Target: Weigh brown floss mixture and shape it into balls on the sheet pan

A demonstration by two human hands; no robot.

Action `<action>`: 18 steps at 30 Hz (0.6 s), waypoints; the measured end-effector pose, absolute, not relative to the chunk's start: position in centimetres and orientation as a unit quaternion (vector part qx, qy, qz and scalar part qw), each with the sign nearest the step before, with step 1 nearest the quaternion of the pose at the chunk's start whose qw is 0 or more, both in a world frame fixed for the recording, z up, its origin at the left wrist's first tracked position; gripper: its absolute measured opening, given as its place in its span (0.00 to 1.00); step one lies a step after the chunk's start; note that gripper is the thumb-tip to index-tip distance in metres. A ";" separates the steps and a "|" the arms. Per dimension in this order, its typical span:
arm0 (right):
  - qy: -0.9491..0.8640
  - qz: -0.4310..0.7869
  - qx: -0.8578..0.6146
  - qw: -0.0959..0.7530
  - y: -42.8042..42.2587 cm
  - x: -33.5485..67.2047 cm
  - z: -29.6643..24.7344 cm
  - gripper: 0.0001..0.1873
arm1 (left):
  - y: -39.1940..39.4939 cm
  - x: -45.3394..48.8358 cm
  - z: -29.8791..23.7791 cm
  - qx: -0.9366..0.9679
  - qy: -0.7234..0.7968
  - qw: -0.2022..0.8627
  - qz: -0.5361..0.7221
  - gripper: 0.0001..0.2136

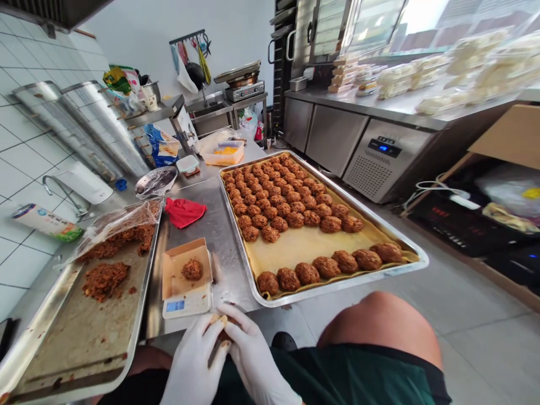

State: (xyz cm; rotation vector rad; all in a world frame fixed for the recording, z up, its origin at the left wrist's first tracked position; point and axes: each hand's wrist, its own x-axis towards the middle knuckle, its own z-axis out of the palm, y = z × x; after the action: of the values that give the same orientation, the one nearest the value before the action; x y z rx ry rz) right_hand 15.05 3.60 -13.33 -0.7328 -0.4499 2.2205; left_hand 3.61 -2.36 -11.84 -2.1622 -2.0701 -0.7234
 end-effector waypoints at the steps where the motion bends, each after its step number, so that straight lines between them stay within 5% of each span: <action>1: -0.175 0.867 -0.284 0.370 3.5 15.0 -13.3 0.18 | -2.3 3.5 -12.0 -0.704 -0.672 0.032 -0.226 0.14; 18: -0.256 0.856 -0.278 0.352 3.7 15.7 -12.4 0.15 | -1.8 0.8 -9.1 -0.692 -0.664 -0.044 -0.281 0.12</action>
State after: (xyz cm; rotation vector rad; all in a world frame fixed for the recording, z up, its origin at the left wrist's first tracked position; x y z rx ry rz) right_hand 15.73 3.74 -12.40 -0.7199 -0.6635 2.2165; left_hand 0.84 -1.76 -9.09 -2.2357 -2.1452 -0.9097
